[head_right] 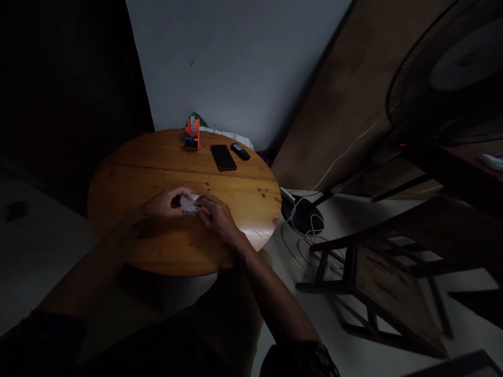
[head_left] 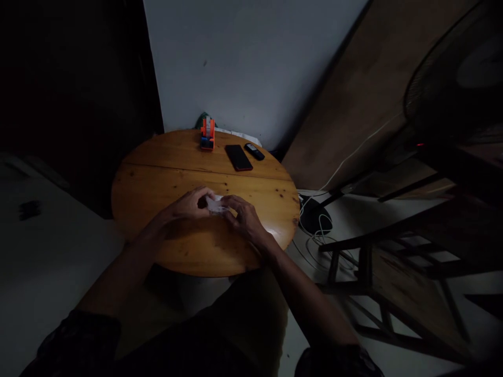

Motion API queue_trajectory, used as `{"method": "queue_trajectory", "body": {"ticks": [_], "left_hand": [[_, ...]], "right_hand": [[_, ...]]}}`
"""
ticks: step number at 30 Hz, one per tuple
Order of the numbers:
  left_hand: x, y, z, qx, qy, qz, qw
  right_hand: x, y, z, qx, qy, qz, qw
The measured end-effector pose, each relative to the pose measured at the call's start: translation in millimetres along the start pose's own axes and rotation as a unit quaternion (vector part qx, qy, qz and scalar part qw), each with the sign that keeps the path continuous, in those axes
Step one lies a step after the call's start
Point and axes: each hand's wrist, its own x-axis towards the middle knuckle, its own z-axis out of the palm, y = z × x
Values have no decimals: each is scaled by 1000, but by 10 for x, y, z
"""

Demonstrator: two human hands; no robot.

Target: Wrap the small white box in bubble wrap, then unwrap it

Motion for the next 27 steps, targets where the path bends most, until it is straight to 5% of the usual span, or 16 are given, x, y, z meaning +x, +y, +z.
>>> {"method": "queue_trajectory", "body": {"ticks": [14,18,22,27], "left_hand": [[-38,135,144,53,64,-19,996],[-13,176,168,23,72,-61,995],[20,161,166,50,101,-73,991],[32,101,137,-112,34,-89,989]], "right_hand": [[-104,113,163,-72,21,-72,995],[-4,108,89,54,43,19,997],[167,183,88,209,24,157,965],[354,281,125,329,20,219,918]]}}
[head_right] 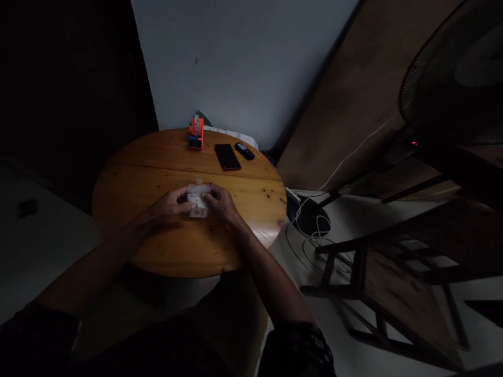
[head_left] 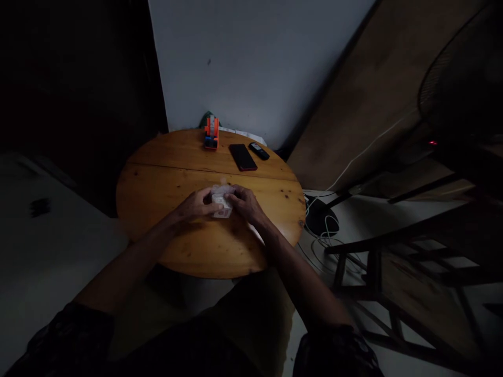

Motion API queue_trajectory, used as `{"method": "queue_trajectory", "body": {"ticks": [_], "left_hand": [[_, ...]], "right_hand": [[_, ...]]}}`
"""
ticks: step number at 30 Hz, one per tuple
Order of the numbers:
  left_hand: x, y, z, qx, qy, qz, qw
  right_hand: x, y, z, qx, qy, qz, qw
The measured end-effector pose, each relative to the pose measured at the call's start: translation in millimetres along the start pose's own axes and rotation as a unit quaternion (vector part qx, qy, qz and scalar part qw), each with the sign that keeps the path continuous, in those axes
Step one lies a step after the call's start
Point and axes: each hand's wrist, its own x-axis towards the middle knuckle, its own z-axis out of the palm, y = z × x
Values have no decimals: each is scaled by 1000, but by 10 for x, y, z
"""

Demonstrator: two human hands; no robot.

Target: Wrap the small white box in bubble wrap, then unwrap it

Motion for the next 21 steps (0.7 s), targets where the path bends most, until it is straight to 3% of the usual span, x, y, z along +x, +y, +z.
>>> {"method": "queue_trajectory", "body": {"ticks": [6,15,21], "left_hand": [[22,-17,43,-77,9,-9,997],[44,-14,27,-122,39,-37,991],[30,9,8,-137,37,-79,987]], "right_hand": [[127,-79,-51,10,-35,48,998],[160,72,38,33,43,-13,998],[62,85,23,7,13,-21,1000]]}}
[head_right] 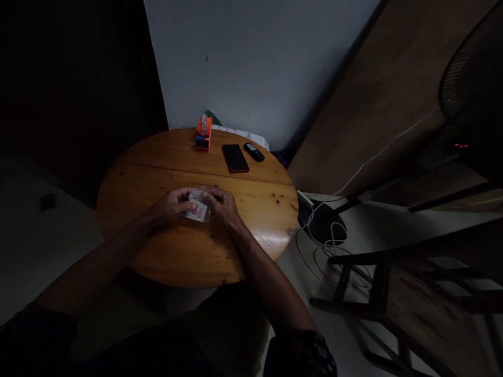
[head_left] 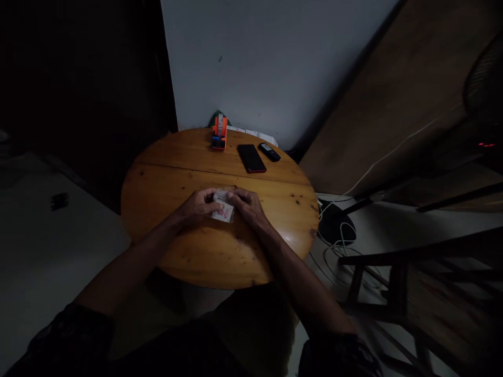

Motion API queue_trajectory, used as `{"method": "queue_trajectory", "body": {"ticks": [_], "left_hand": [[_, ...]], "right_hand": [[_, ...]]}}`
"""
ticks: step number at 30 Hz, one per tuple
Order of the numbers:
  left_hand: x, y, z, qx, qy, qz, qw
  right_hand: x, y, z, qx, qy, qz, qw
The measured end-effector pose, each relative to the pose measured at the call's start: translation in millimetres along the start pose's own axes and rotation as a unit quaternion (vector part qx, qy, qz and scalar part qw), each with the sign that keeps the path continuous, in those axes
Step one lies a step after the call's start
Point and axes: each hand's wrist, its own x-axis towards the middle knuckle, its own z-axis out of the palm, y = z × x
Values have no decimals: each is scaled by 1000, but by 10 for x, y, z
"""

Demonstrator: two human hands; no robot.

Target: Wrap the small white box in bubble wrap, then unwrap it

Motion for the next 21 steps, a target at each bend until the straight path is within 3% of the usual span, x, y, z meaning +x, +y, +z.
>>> {"method": "queue_trajectory", "body": {"ticks": [6,11,21], "left_hand": [[21,-45,-35,96,20,13,995],[23,-40,-11,67,30,39,997],[12,-21,-4,140,52,66,987]], "right_hand": [[81,61,50,28,39,-23,999],[118,41,93,48,51,-13,997],[35,-24,72,-125,41,-113,985]]}}
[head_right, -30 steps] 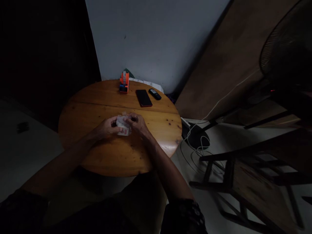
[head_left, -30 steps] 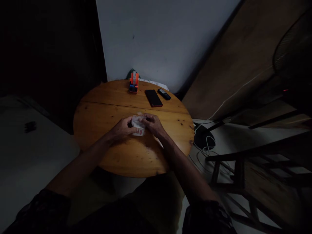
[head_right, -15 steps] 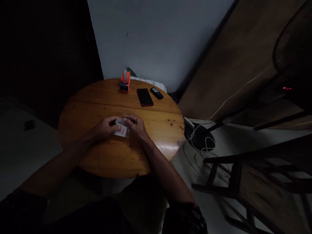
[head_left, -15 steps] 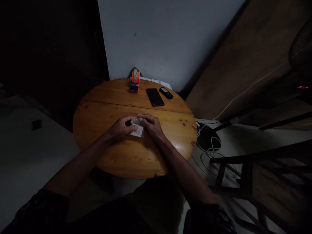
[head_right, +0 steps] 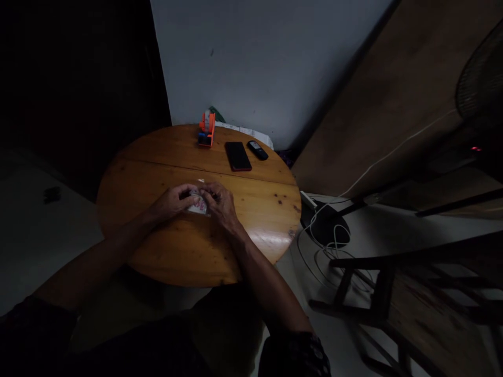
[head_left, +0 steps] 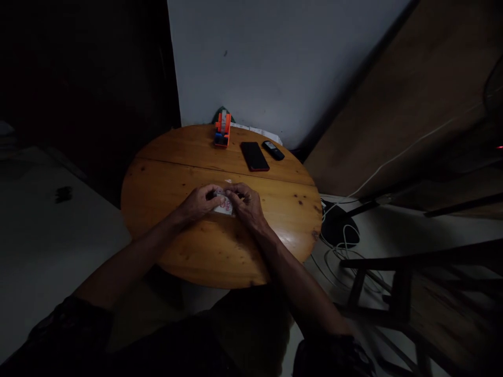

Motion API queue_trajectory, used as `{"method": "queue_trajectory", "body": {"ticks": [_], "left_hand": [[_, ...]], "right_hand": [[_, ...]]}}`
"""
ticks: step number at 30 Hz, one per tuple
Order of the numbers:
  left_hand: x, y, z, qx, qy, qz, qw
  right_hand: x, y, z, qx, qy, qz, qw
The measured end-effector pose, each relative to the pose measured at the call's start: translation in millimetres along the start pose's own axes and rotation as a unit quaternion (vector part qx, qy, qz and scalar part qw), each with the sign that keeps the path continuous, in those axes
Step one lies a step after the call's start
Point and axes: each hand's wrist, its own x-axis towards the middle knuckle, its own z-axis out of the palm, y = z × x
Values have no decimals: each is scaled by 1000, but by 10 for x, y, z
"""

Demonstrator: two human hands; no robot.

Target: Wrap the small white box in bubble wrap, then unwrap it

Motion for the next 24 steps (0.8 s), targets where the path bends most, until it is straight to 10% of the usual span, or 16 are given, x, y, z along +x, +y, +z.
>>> {"method": "queue_trajectory", "body": {"ticks": [24], "left_hand": [[46,10,-51,51,30,-3,998]], "right_hand": [[-118,-64,-1,-217,-20,-124,968]]}}
